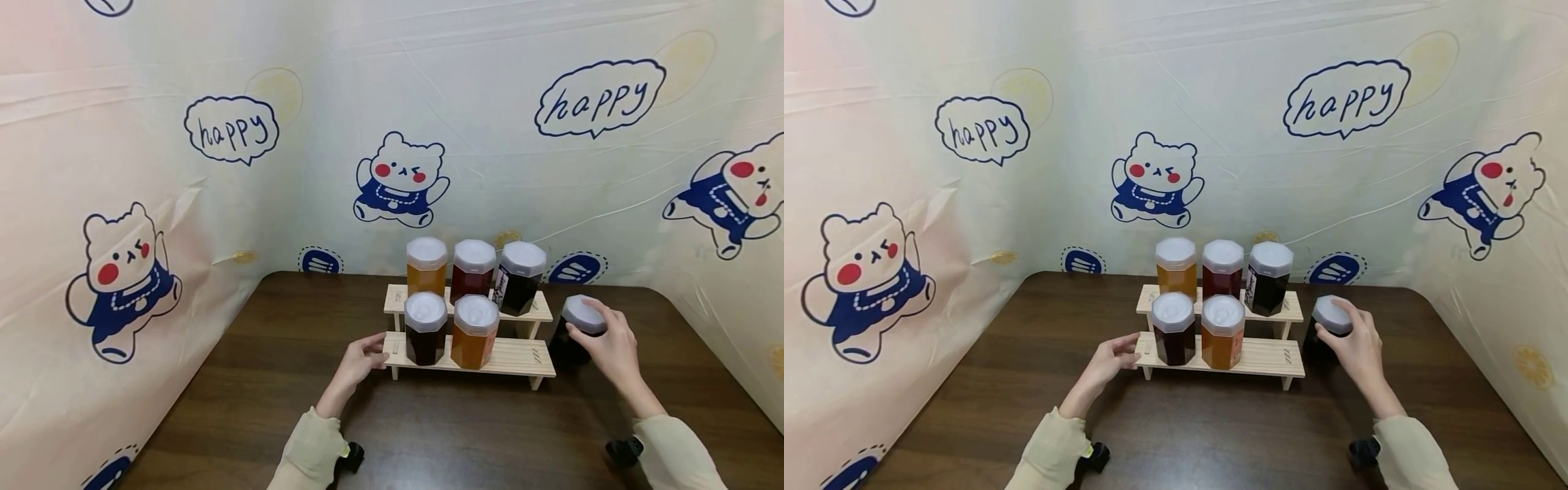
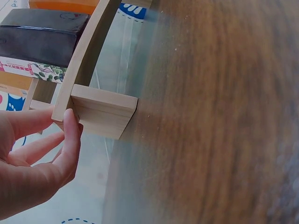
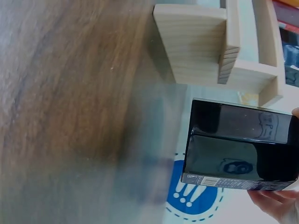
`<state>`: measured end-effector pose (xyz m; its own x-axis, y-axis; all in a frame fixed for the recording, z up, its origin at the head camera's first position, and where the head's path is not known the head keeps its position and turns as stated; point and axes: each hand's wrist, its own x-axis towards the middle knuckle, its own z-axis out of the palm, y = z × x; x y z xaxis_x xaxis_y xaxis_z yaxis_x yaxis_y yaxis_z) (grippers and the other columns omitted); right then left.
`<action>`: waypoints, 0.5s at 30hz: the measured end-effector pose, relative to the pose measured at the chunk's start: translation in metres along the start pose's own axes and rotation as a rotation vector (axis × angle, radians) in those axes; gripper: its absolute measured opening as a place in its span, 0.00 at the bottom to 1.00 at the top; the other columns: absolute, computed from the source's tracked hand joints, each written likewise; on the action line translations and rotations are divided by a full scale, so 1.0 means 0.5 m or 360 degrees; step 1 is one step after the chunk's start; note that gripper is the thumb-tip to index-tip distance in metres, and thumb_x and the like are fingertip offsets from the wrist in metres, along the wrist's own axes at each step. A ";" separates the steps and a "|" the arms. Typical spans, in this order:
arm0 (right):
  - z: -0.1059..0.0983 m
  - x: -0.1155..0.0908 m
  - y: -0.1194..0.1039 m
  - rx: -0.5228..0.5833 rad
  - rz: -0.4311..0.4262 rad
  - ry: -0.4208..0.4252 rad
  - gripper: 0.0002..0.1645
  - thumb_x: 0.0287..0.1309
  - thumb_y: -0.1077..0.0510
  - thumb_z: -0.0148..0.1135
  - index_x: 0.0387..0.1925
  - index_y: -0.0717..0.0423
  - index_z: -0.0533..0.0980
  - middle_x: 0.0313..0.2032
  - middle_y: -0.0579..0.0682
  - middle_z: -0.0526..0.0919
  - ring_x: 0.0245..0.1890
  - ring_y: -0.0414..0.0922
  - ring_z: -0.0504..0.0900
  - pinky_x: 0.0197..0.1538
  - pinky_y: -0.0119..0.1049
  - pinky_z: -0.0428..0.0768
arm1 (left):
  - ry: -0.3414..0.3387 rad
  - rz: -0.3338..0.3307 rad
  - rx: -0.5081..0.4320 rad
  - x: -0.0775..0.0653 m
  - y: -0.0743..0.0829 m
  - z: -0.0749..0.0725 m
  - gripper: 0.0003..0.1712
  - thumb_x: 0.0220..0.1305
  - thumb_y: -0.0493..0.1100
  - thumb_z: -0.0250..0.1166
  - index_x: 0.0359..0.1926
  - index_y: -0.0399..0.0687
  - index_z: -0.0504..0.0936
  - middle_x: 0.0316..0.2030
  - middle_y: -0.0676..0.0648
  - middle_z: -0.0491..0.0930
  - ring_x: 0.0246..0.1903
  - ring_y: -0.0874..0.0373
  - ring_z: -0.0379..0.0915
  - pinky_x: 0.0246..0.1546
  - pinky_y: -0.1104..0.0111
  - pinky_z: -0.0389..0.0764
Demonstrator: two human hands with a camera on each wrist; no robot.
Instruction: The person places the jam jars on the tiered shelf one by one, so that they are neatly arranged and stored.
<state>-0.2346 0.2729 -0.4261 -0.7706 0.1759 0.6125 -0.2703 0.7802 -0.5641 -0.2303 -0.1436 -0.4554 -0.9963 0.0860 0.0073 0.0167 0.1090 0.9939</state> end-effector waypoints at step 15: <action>-0.035 -0.004 -0.038 -0.0009 -0.0069 0.0012 0.34 0.32 0.63 0.71 0.48 0.57 0.73 0.40 0.66 0.71 0.37 0.59 0.70 0.30 0.50 0.67 | -0.0019 0.0004 0.0003 -0.021 0.037 0.004 0.24 0.52 0.23 0.54 0.53 0.20 0.65 0.36 0.29 0.71 0.23 0.60 0.71 0.30 0.62 0.81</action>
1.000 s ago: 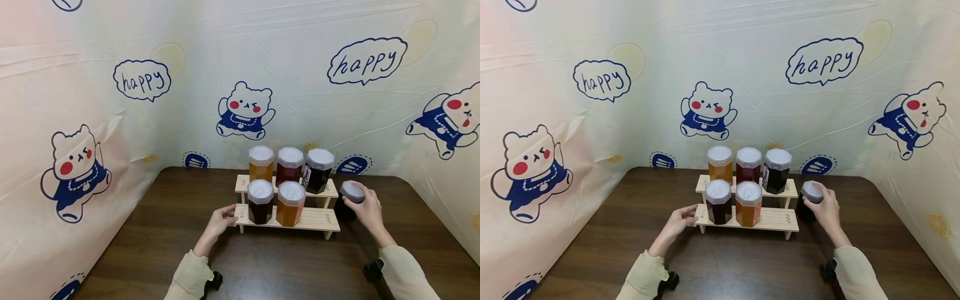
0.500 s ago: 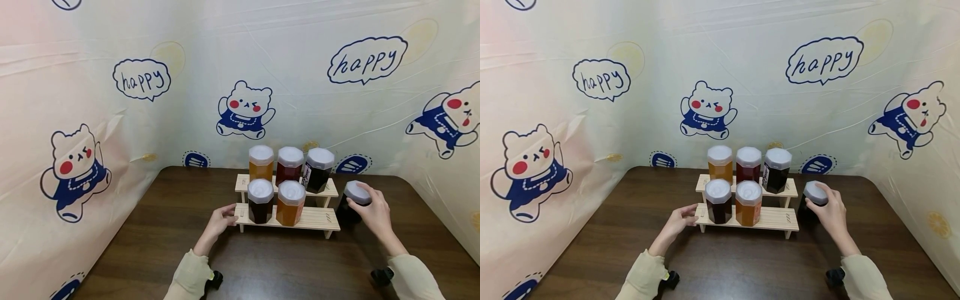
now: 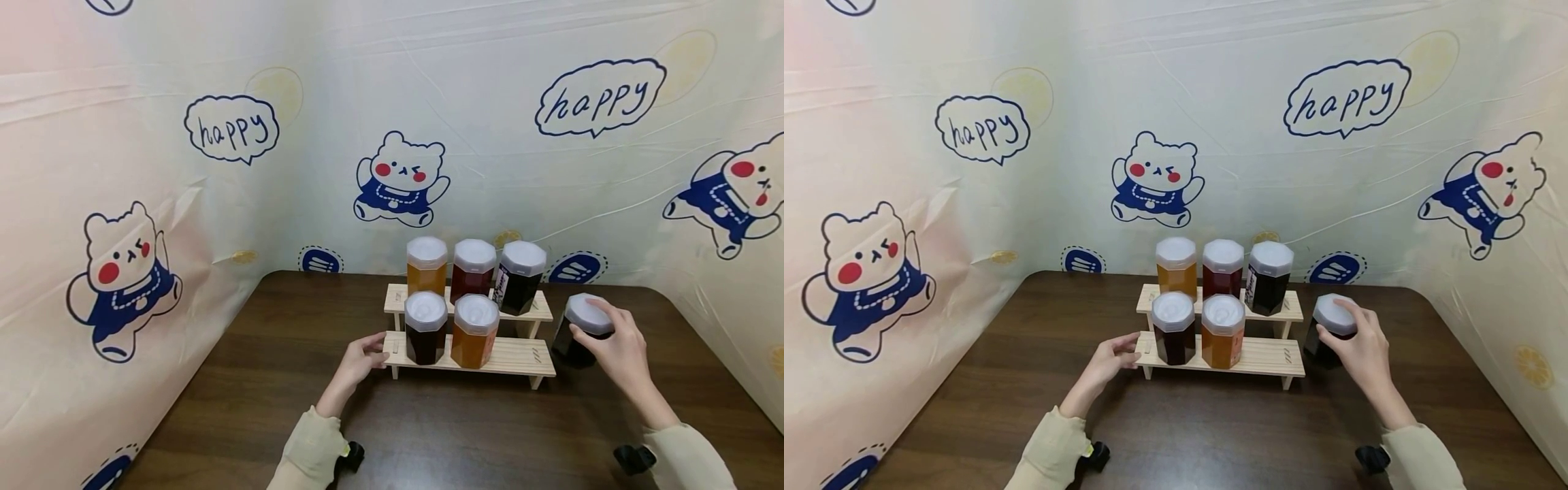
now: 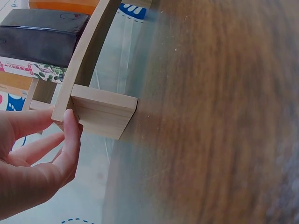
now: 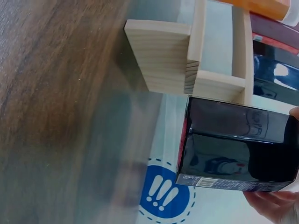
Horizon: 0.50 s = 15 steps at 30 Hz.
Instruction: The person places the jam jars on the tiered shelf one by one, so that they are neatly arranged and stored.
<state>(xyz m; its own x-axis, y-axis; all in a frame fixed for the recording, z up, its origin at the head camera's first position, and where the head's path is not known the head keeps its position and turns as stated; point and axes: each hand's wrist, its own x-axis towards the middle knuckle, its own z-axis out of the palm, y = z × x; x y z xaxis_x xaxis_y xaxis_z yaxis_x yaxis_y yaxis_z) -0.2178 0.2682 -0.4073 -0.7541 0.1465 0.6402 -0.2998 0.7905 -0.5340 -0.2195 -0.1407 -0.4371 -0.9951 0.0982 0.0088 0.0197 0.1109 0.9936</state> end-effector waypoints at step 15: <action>-0.018 0.000 -0.039 0.0024 -0.0062 0.0031 0.33 0.31 0.64 0.71 0.48 0.57 0.74 0.39 0.64 0.71 0.34 0.59 0.71 0.28 0.48 0.67 | -0.0003 -0.0031 0.0033 -0.003 0.008 0.001 0.25 0.52 0.23 0.55 0.53 0.20 0.64 0.38 0.28 0.71 0.22 0.61 0.70 0.31 0.61 0.81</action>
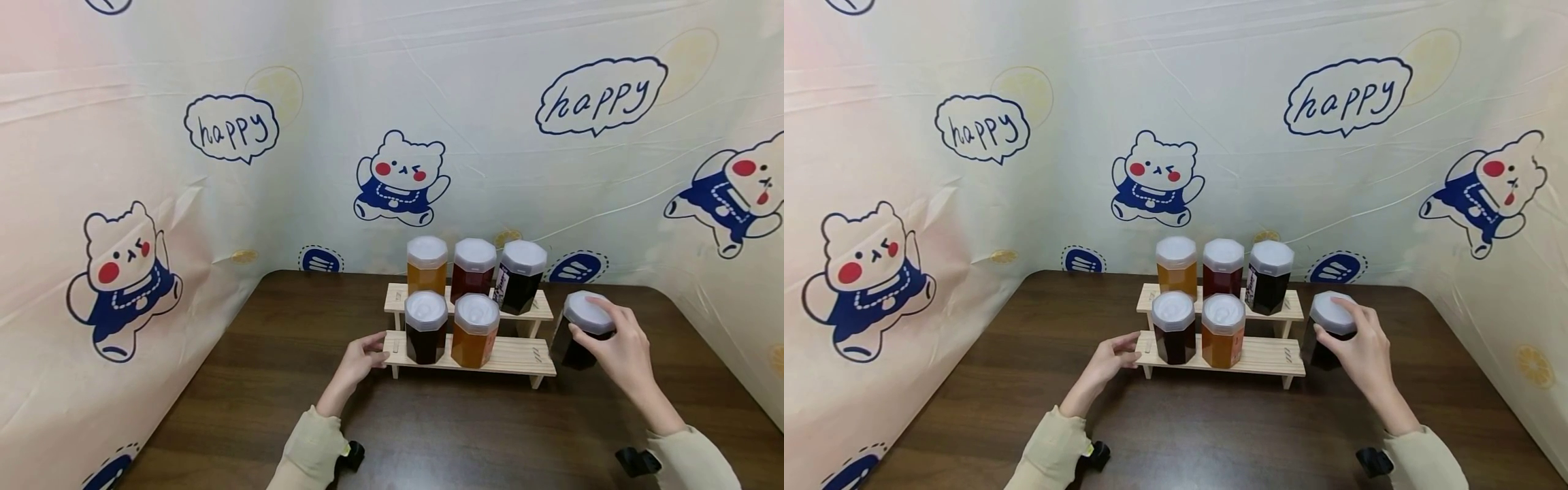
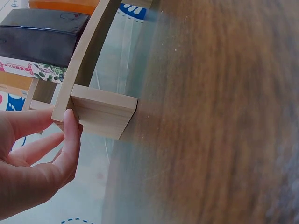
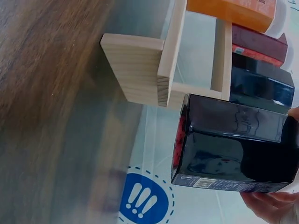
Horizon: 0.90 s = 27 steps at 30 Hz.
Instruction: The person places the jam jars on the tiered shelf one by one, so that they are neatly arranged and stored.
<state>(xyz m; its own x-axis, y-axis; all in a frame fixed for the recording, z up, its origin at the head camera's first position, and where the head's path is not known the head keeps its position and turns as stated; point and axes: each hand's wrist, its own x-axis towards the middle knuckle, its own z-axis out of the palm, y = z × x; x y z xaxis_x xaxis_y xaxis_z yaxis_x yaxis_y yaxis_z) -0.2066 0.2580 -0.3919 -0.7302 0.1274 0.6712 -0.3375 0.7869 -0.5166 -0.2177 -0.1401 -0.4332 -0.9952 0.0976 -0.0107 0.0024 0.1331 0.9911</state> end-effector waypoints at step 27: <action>0.052 -0.010 -0.060 0.0126 -0.0061 -0.0060 0.33 0.29 0.64 0.72 0.46 0.56 0.74 0.40 0.59 0.73 0.36 0.51 0.72 0.31 0.33 0.66 | -0.0005 0.0019 -0.0024 0.001 -0.005 0.000 0.24 0.52 0.23 0.55 0.53 0.20 0.64 0.37 0.27 0.70 0.23 0.61 0.70 0.30 0.63 0.81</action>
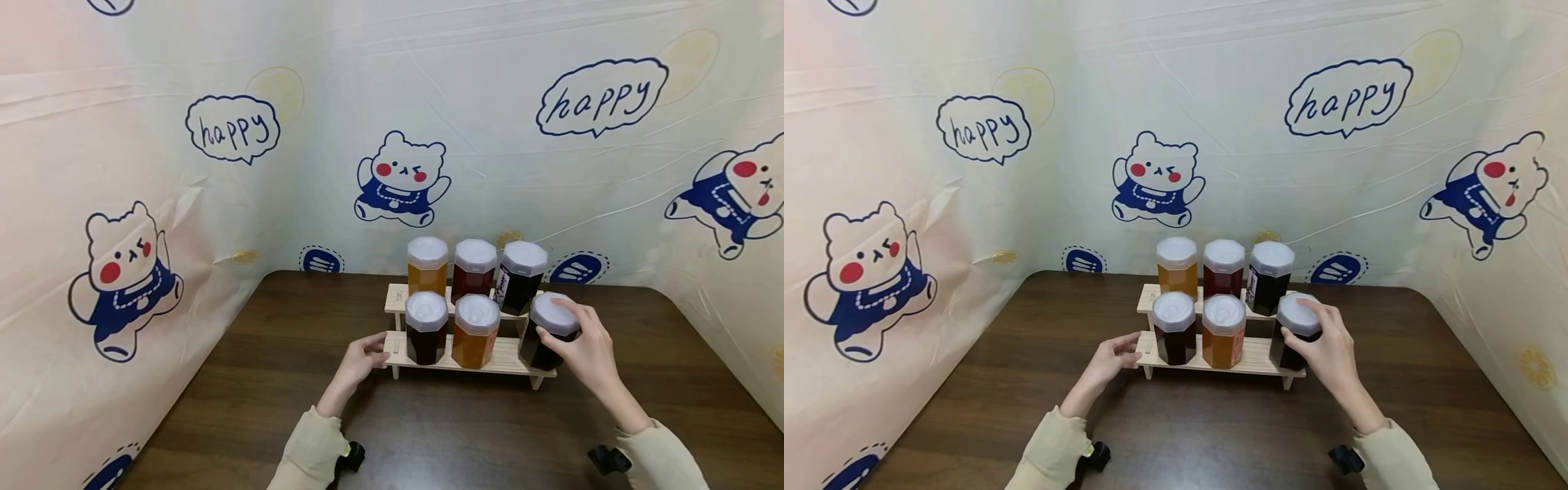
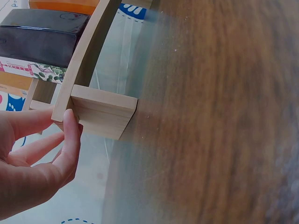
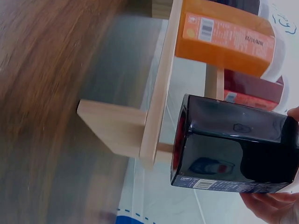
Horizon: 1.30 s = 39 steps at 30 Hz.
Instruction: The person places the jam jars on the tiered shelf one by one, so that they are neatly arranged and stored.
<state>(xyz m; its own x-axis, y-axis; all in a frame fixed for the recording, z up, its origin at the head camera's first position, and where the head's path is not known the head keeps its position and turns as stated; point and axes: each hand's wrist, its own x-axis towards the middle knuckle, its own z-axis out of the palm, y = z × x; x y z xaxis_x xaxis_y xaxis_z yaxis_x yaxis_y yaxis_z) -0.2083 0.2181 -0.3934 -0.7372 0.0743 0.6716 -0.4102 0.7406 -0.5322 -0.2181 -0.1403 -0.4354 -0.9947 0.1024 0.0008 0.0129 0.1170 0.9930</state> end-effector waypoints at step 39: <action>0.062 -0.020 -0.020 0.0143 -0.0017 -0.0113 0.32 0.34 0.63 0.71 0.48 0.56 0.72 0.43 0.60 0.70 0.39 0.53 0.72 0.34 0.49 0.72 | -0.0003 -0.0008 0.0023 0.009 -0.007 -0.001 0.24 0.52 0.23 0.55 0.53 0.21 0.65 0.37 0.28 0.72 0.23 0.61 0.71 0.29 0.64 0.81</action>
<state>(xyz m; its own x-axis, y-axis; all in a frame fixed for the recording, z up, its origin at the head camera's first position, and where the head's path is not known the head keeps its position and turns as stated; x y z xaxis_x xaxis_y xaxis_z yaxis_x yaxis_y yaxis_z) -0.2135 0.1890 -0.4108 -0.7674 0.0166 0.6410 -0.4624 0.6782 -0.5712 -0.2225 -0.1409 -0.4390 -0.9946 0.1038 -0.0044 0.0094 0.1318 0.9912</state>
